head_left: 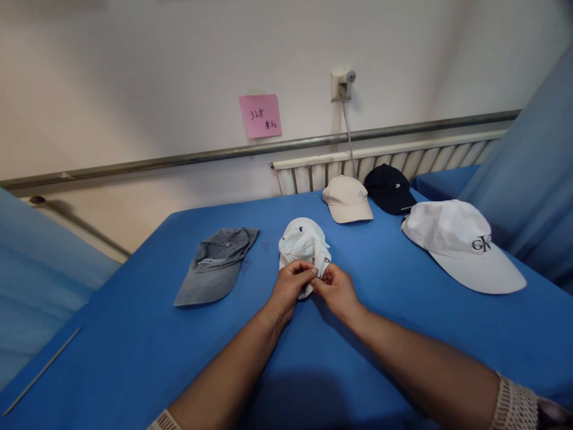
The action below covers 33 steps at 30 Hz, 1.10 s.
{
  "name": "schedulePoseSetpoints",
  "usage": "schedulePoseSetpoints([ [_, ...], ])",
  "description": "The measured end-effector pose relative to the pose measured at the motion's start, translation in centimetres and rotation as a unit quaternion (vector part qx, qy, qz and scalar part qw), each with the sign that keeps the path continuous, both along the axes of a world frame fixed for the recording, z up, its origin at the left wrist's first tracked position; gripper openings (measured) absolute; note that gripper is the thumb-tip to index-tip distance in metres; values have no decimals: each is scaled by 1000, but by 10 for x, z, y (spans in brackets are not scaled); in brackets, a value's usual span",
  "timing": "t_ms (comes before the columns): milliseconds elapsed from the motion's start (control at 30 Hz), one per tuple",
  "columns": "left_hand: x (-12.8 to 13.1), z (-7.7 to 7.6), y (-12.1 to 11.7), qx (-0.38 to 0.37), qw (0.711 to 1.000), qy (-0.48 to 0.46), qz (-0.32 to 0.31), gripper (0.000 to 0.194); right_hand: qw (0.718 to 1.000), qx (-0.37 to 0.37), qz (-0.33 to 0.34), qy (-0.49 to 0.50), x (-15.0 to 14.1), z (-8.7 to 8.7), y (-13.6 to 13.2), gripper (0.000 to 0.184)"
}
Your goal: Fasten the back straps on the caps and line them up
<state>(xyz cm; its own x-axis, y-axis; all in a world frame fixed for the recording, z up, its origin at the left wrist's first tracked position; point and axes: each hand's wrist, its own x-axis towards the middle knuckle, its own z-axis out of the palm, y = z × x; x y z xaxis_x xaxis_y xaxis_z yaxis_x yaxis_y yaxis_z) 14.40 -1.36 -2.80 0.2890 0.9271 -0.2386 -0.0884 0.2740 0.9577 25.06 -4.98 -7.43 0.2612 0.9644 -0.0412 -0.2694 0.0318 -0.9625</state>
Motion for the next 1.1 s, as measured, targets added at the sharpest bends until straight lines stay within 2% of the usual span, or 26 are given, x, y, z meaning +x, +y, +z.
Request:
schedulePoseSetpoints([
  [100,1,1,-1,0,1000,-9,-8,26,1000,-11,-19,17,-2,5,-1,25],
  [233,1,0,-1,2,1000,-16,-14,27,998,-23,-8,59,-4,10,-2,28],
  [600,1,-7,2,20,1000,-8,-6,30,993,-29,-9,111,-4,10,-2,37],
  [900,-2,-14,4,34,999,-24,-16,31,991,-31,-8,131,-4,11,-3,38],
  [1100,-7,-13,3,78,997,4,-24,31,989,-40,16,145,-1,18,-4,43],
])
